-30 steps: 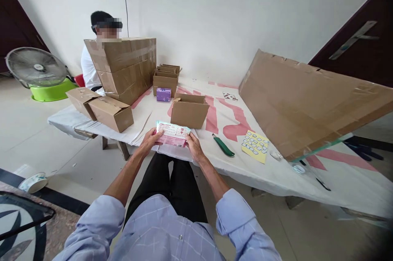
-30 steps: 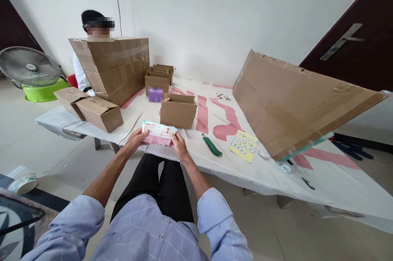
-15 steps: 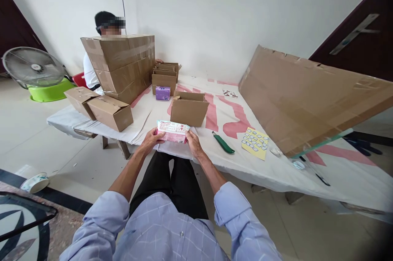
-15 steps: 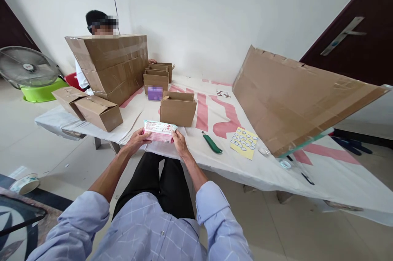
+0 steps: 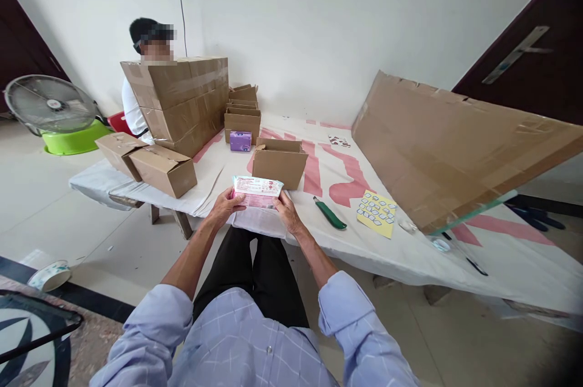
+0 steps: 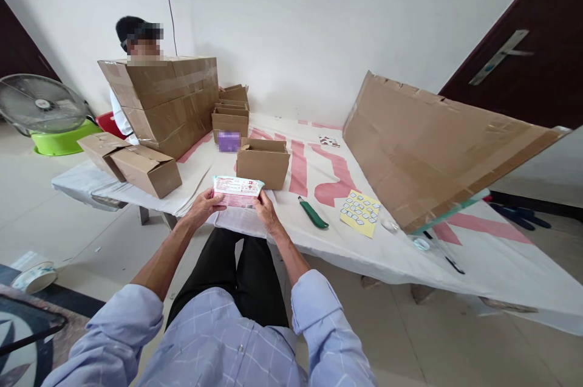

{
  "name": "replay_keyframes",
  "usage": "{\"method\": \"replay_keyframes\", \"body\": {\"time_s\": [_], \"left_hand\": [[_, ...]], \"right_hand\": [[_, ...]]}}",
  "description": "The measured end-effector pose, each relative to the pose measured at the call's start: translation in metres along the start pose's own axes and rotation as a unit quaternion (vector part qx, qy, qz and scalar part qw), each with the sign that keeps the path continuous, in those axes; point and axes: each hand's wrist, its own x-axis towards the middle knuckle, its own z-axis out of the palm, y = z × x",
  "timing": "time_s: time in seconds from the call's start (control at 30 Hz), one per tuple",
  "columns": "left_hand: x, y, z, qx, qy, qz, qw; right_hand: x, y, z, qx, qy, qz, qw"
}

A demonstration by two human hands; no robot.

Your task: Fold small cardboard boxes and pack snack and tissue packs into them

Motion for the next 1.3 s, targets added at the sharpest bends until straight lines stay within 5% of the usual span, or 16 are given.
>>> {"method": "replay_keyframes", "body": {"time_s": [0.43,1.0,1.3], "left_hand": [[-0.003,-0.002,-0.001,-0.004,-0.005,-0.011,1.000],[-0.035,0.072,0.026,0.014,-0.067,0.129,0.989],[-0.040,0.087,0.032,0.012,-0.088,0.168,0.982]], "right_hand": [[0.001,0.007,0.001,0.004,0.001,0.019,1.000],[-0.001,-0.063,-0.003,-0.001,-0.002,-0.102,0.995],[-0.004,-0.086,-0.004,-0.007,-0.005,-0.145,0.989]]}}
